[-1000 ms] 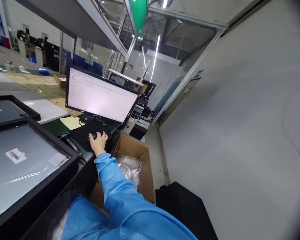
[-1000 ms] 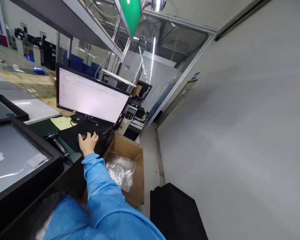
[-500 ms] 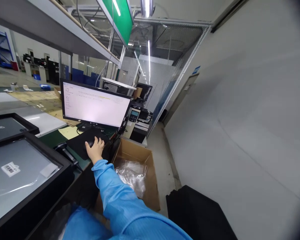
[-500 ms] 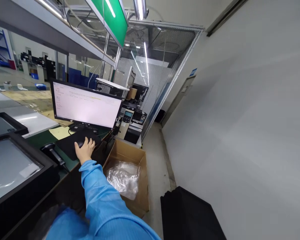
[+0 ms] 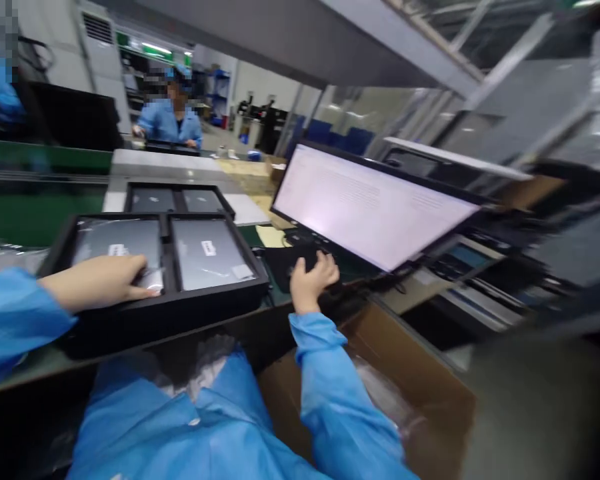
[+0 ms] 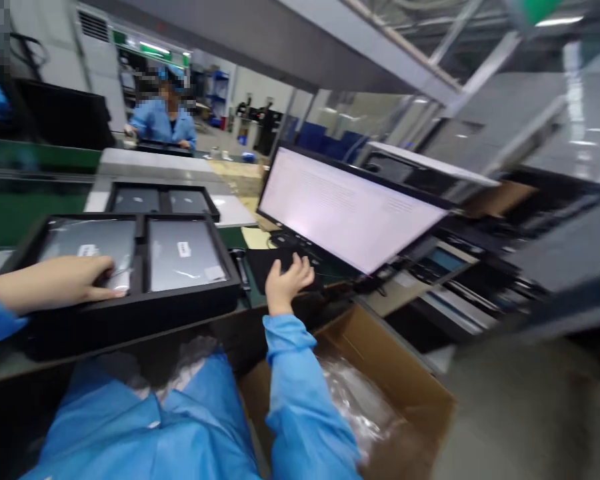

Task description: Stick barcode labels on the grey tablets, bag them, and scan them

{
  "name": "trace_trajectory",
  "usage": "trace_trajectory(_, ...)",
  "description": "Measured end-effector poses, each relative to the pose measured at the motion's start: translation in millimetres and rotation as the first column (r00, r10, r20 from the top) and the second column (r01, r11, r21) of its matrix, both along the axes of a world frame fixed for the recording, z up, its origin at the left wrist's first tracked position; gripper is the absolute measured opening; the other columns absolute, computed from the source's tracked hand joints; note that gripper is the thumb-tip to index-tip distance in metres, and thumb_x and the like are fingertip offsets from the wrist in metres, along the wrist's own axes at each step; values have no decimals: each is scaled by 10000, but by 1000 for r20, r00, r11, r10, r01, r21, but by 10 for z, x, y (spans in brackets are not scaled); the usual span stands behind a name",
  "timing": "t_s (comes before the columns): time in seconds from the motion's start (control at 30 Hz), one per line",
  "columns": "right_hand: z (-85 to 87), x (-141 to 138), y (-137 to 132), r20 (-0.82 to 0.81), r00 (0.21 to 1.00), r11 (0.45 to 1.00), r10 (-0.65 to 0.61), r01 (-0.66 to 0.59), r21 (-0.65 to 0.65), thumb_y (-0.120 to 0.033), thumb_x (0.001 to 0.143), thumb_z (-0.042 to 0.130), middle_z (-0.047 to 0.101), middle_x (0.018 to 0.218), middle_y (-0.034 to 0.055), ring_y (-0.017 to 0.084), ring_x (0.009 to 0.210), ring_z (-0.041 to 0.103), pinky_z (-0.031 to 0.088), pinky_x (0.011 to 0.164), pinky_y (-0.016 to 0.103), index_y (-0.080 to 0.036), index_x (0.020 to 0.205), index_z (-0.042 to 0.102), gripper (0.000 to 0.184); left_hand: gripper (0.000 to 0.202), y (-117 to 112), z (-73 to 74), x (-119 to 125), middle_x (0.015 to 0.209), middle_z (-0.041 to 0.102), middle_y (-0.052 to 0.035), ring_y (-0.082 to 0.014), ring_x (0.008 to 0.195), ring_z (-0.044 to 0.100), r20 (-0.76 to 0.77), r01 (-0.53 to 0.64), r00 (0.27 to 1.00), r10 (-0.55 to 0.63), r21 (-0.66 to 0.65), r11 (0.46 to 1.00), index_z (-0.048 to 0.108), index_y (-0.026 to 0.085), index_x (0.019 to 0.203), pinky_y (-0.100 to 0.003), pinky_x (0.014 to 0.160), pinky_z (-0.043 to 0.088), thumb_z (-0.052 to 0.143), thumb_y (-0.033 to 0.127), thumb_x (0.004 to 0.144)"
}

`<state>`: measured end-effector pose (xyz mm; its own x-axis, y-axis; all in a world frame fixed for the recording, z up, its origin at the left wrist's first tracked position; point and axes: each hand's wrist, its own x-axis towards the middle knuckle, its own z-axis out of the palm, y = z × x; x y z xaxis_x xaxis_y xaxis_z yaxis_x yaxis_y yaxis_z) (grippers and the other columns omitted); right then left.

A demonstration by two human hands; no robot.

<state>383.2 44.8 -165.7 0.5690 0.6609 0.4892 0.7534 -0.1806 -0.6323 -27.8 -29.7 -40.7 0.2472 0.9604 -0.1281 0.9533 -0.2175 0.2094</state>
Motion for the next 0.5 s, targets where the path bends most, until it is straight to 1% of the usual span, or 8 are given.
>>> trace_trajectory(0.07,258,-210,-341,20,948,933,319,-318,166,-329,1001,443,418,1629,214,350,1562,341,346,1217,620,-188,1557,478,575,564,7,33,50,957,734,-139,-289,789,658,-140,40,989,-51,-86,995,689,168,1001,-333,665,424,573,705,876)
trace_trajectory(0.1,409,-327,-574,35,819,797,572,-566,210,-357,1007,453,418,1643,172,325,1559,366,392,1204,578,-250,1603,419,607,592,24,47,78,983,740,-145,-285,798,661,-151,48,986,-63,-104,993,698,174,1014,-330,667,427,565,730,862)
trace_trajectory(0.17,723,-566,-1076,68,345,326,936,-925,193,-426,947,610,465,1626,112,323,1542,411,438,1191,526,-333,1618,404,708,623,53,57,106,954,747,-140,-271,770,655,-153,53,986,-71,-118,992,718,187,1002,-324,653,423,581,766,817)
trace_trajectory(0.23,1008,-787,-1499,65,-99,-106,993,-989,107,-485,877,724,552,1568,56,319,1524,445,443,1207,472,-384,1562,497,728,631,57,48,75,894,741,-133,-263,752,645,-126,66,989,-76,-82,994,730,188,1003,-322,646,417,566,770,821)
trace_trajectory(0.27,1120,-879,-1649,48,-240,-243,970,-967,71,-497,862,748,590,1536,32,309,1518,458,438,1216,435,-400,1516,554,689,633,49,43,34,859,732,-128,-259,743,638,-105,61,992,-67,-62,996,730,183,992,-323,642,415,548,768,834)
trace_trajectory(0.37,1296,-1070,-1830,8,-477,-477,879,-879,21,-495,898,732,649,1479,-14,262,1497,493,419,1231,371,-419,1393,653,507,607,-24,39,-160,803,704,-100,-236,710,605,31,-52,998,51,24,998,708,170,925,-327,657,437,488,734,892)
trace_trajectory(0.43,1307,-1159,-1757,-11,-556,-556,831,-831,21,-492,942,686,651,1477,-11,243,1480,513,423,1228,383,-397,1386,649,455,554,-115,42,-302,864,717,-82,-220,714,602,200,-218,959,202,59,974,700,157,928,-330,703,482,487,669,931)
trace_trajectory(0.5,1287,-1275,-1556,-28,-570,-568,821,-821,57,-502,968,633,635,1490,8,247,1468,523,459,1204,416,-355,1422,615,477,477,-226,31,-412,1017,744,-67,-216,796,640,402,-399,844,356,26,917,720,144,1004,-346,808,537,527,578,954)
